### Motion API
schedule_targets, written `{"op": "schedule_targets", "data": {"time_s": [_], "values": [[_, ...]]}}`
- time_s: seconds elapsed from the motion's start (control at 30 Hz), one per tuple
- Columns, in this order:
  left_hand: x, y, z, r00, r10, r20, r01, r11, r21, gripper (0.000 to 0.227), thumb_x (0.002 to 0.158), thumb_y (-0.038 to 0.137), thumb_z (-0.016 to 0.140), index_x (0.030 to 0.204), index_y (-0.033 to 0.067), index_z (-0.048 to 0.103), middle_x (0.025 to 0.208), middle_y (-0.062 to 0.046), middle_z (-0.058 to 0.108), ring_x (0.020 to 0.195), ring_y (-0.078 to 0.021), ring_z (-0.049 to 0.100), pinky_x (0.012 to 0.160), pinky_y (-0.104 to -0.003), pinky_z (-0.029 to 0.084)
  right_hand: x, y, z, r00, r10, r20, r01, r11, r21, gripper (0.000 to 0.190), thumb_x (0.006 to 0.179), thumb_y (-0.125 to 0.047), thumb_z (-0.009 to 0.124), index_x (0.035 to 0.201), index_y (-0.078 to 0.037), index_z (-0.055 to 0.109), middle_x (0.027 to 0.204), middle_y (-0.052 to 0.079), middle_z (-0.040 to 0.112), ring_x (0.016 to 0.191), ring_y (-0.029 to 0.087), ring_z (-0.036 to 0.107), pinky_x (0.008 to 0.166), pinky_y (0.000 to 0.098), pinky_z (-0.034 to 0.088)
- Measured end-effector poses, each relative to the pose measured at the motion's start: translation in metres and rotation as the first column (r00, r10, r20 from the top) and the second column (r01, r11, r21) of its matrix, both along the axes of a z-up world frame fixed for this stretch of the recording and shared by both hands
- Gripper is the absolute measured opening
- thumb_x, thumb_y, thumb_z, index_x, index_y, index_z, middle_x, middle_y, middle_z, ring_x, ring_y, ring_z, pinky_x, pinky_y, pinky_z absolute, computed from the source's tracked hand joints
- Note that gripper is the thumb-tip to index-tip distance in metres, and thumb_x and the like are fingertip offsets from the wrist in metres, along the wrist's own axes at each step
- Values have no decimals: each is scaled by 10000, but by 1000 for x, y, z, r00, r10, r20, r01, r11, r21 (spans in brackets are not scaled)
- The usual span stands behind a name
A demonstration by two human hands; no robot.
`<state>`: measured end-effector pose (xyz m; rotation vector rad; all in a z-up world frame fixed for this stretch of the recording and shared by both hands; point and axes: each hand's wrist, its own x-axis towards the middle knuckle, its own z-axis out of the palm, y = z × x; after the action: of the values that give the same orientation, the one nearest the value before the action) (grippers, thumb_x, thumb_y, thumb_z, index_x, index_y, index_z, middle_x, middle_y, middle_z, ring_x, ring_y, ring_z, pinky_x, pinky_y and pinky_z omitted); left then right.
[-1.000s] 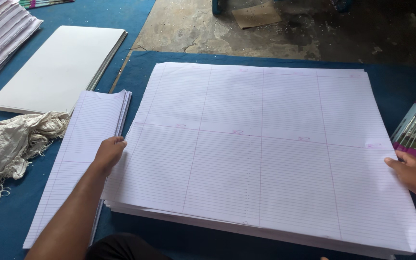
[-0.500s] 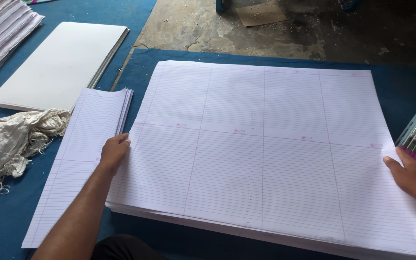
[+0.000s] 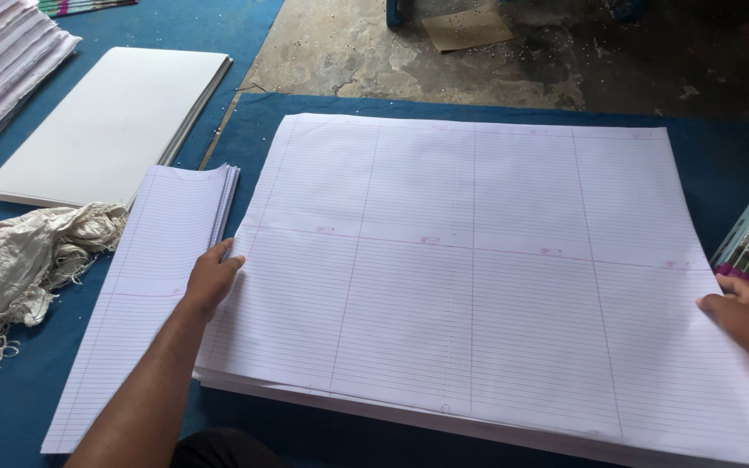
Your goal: The person folds large lined paper sheets in half and presses the crease with a small wooden block. They repeat this process for multiple sheets, stacking the folded sheets to the side.
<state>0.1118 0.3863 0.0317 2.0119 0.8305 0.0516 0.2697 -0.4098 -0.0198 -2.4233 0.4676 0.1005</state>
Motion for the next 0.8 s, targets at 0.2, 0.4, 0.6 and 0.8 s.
{"op": "schedule_targets", "data": {"time_s": [0.2,0.4,0.6,0.8], "values": [[0,-4,4,997,-12,-71,19,994,106,610,923,236,580,1508,88,490,1425,-235,601,1325,-346,585,1105,-424,460,4,-7,-4,999,-42,-20,44,996,75,506,1049,-215,589,1491,29,556,1073,313,735,802,384,740,735,475,602],[5,7,-15,1000,-16,4,15,987,160,569,940,211,571,1475,34,498,1479,-224,527,1376,-346,494,1132,-421,392,18,-23,-36,888,418,194,-246,786,-567,554,1002,-293,607,1440,44,563,1298,311,665,1183,444,635,1007,503,487],[7,1,-9,999,-13,-32,20,973,230,635,834,67,624,1460,46,519,1400,-207,582,1170,-314,619,994,-406,493,14,-21,-13,978,206,38,-187,939,-289,603,930,-219,699,1462,34,567,1262,291,706,1066,408,713,936,508,566],[34,9,6,999,2,-35,0,998,55,423,860,142,684,1238,-48,687,1092,-239,745,931,-273,691,858,-399,546,21,9,33,997,66,46,-73,984,162,742,862,-95,740,1502,91,414,1241,353,664,960,400,729,806,475,608]]}}
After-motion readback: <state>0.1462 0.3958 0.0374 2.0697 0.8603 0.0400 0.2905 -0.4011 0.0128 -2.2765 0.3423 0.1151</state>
